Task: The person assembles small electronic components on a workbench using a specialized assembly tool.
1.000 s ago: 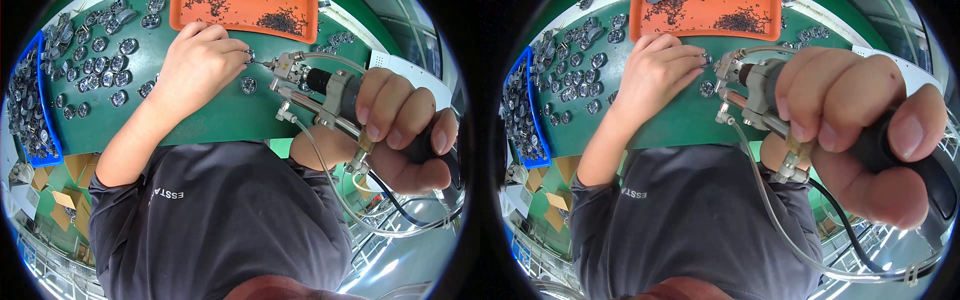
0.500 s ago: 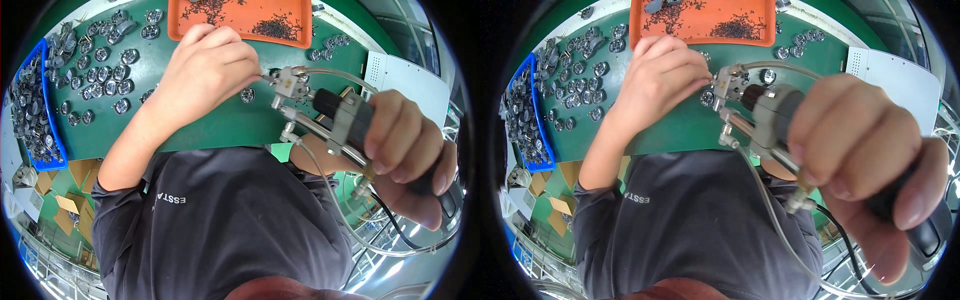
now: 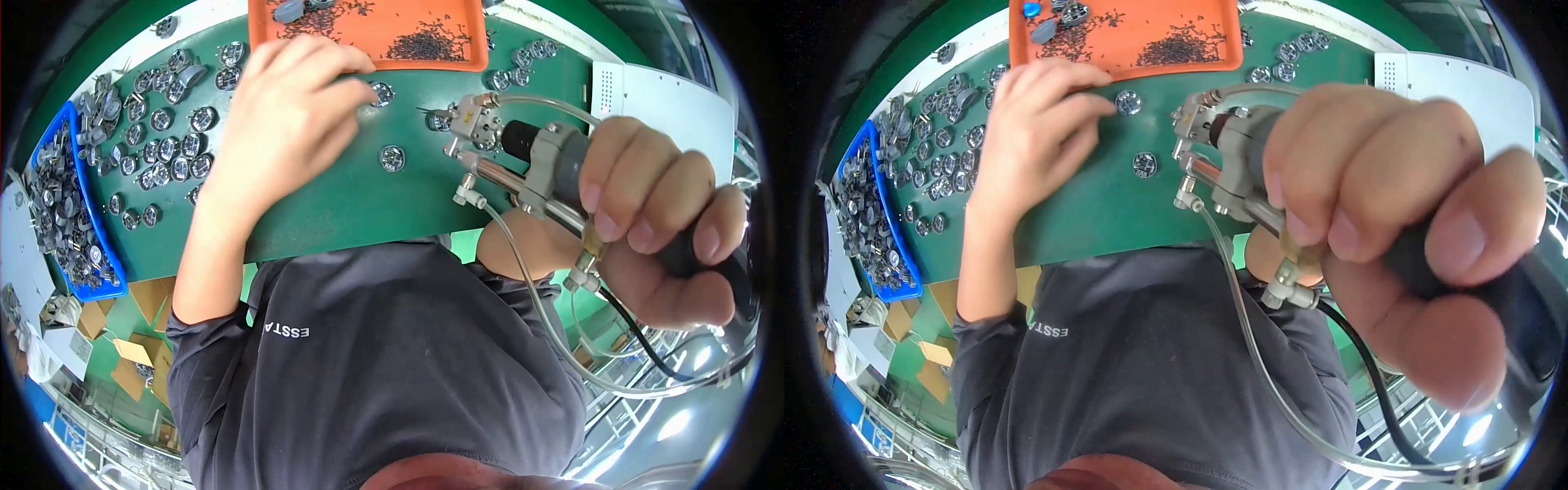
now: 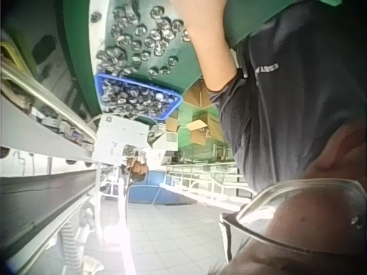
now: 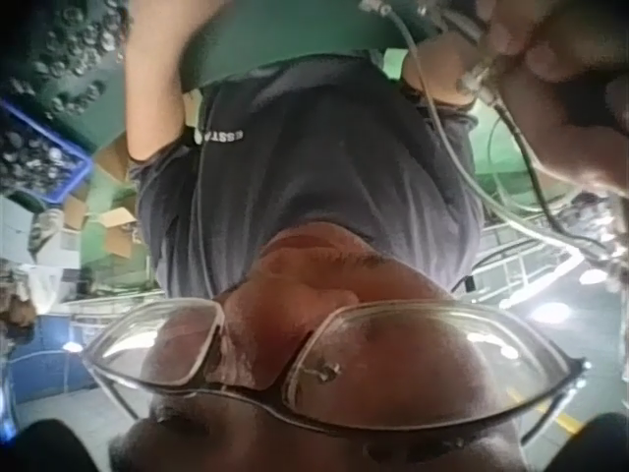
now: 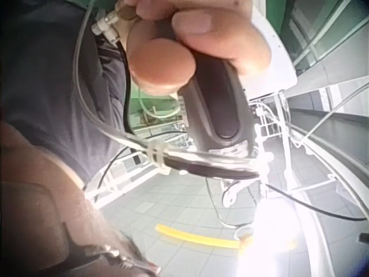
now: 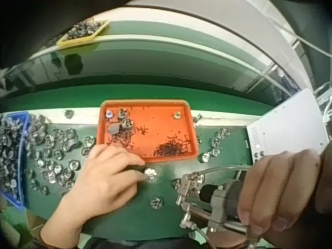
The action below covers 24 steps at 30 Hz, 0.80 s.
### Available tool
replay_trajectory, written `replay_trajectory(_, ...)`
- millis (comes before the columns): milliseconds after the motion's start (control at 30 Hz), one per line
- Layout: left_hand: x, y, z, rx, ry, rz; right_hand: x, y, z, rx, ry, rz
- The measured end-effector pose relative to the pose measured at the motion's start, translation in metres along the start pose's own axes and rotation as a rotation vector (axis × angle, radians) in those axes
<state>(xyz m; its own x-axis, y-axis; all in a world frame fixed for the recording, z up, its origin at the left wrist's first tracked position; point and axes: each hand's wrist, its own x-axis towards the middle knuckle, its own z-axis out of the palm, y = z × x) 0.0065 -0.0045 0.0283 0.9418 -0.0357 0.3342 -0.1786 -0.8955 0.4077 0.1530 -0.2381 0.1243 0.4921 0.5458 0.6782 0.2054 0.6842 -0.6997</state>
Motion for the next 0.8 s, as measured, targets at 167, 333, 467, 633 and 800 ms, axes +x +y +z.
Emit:
replay_trajectory(167,0.002,0.004,0.025,0.034,-0.026,-0.035,0.017,-0.012,-0.025,0.021,-0.204,0.165)
replay_trajectory(333,-0.002,0.009,0.020,0.010,-0.007,-0.025,0.022,-0.011,-0.037,0.079,-0.394,0.345)
replay_trajectory(467,-0.007,0.012,0.031,-0.062,-0.009,-0.051,0.010,-0.002,-0.002,-0.028,-0.201,0.247)
replay_trajectory(633,-0.008,0.014,0.032,-0.077,-0.021,-0.032,0.010,0.002,-0.005,0.022,-0.223,0.253)
replay_trajectory(800,-0.010,0.013,0.033,-0.088,0.011,-0.019,0.014,0.000,-0.004,0.061,-0.256,0.262)
